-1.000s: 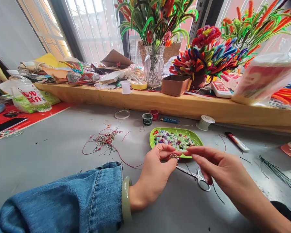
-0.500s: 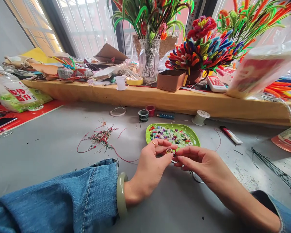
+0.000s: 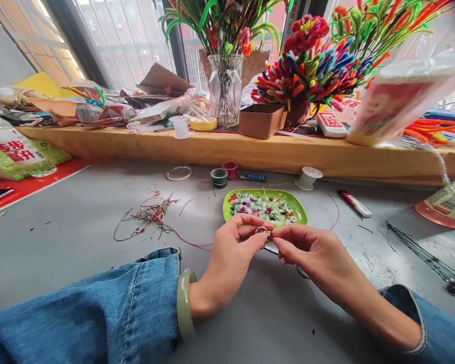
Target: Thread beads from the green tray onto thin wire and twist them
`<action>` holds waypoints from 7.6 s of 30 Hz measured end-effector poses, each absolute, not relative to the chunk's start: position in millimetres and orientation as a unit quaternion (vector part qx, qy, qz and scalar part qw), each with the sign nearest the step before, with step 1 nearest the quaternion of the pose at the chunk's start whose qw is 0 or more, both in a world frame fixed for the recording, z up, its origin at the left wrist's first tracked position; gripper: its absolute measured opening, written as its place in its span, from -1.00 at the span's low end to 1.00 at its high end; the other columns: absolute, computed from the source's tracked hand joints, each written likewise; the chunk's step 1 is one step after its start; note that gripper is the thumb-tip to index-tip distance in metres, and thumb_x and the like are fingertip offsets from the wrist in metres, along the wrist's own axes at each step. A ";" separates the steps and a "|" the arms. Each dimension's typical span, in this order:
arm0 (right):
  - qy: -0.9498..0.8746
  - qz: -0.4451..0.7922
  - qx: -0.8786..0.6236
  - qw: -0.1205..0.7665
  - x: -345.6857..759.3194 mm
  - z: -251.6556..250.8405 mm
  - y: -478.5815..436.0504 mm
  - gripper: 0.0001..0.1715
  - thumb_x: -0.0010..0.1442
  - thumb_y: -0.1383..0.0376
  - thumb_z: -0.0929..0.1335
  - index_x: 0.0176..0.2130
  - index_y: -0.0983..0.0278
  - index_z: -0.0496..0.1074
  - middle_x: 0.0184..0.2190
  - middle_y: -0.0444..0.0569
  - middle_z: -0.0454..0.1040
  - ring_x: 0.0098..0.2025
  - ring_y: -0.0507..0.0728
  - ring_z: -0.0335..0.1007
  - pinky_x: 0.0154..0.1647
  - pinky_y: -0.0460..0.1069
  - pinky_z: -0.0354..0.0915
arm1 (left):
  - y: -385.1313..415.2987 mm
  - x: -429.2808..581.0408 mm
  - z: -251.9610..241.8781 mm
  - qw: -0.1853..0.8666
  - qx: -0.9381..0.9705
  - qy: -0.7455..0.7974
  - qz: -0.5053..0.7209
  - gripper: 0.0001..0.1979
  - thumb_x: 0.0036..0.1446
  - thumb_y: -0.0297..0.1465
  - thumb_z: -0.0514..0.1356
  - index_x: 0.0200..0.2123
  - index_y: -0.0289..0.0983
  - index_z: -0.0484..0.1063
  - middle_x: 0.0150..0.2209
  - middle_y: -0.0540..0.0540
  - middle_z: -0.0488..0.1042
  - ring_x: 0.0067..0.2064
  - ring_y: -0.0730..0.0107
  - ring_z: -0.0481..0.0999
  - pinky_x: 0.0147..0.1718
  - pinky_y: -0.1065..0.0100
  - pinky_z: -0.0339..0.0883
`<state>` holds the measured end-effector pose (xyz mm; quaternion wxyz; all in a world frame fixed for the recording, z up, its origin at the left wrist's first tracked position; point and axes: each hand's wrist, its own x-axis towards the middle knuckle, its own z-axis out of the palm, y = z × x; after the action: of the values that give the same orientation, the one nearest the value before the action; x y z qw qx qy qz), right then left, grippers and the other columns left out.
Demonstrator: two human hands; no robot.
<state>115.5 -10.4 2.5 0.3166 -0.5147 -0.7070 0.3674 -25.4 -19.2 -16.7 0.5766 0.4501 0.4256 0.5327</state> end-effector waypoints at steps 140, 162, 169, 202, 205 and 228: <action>-0.697 0.508 -0.458 0.214 139.5 0.0 -1.3 -0.69 0.12 0.10 0.16 -0.44 0.29 0.22 -0.59 -0.19 0.14 -0.59 -0.07 0.00 -0.61 -0.14 0.02 | -18.2 -28.3 -17.7 0.740 0.363 0.386 0.414 -0.84 -0.08 -0.37 0.14 -0.41 -0.35 0.37 -0.36 -0.11 0.41 -0.33 0.47 0.37 -0.43 0.49 0.25; -0.519 0.715 -0.380 0.274 140.3 -3.5 -1.6 -0.75 0.10 0.24 0.23 -0.29 0.36 0.37 -0.82 -0.27 0.11 -0.74 -0.14 -0.15 -0.68 -0.13 -0.20 | -16.4 -28.1 -19.4 0.723 0.365 0.411 0.419 -0.82 -0.12 -0.38 0.20 -0.39 -0.34 0.37 -0.34 -0.07 0.41 -0.36 0.50 0.39 -0.41 0.49 0.23; -0.657 0.524 -0.462 0.282 135.6 -5.5 -4.8 -0.59 0.08 0.21 0.24 -0.09 0.34 0.33 -0.74 -0.23 0.19 -0.68 -0.10 0.04 -0.67 -0.16 -0.01 | -16.6 -26.8 -21.0 0.705 0.367 0.419 0.439 -0.82 -0.13 -0.39 0.20 -0.40 -0.35 0.39 -0.35 -0.07 0.38 -0.33 0.47 0.41 -0.40 0.50 0.23; -0.889 -0.202 -0.333 0.243 132.4 -6.1 -8.9 -0.86 0.08 0.39 0.24 -0.37 0.25 0.39 -0.49 -0.08 0.43 -0.39 0.03 0.27 -0.41 -0.08 0.11 | -20.2 -23.1 -19.5 0.664 0.387 0.439 0.465 -0.91 -0.12 -0.40 0.15 -0.52 -0.30 0.28 -0.48 0.03 0.28 -0.38 0.52 0.30 -0.48 0.50 0.24; -0.891 -0.211 -0.314 0.250 131.9 -5.0 -9.2 -0.88 0.06 0.39 0.26 -0.36 0.27 0.39 -0.44 -0.07 0.43 -0.33 0.05 0.26 -0.36 -0.06 0.14 | -20.7 -23.3 -18.6 0.669 0.376 0.434 0.472 -0.90 -0.13 -0.41 0.17 -0.52 -0.30 0.29 -0.46 0.02 0.28 -0.36 0.51 0.30 -0.46 0.50 0.24; -0.880 -0.054 -0.323 0.343 130.1 -13.2 -7.3 -0.83 0.01 0.45 0.27 -0.34 0.29 0.39 -0.45 -0.05 0.40 -0.38 0.02 0.27 -0.37 -0.07 0.22 | -21.0 -22.4 -17.6 0.666 0.366 0.422 0.495 -0.76 -0.15 -0.44 0.20 -0.37 -0.29 0.21 -0.45 0.03 0.31 -0.38 0.54 0.31 -0.37 0.46 0.21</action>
<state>130.1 -7.3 -13.2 0.3434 -0.3232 -0.8802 -0.0540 -22.4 -21.0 -17.6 0.6659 0.3658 0.4218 0.4948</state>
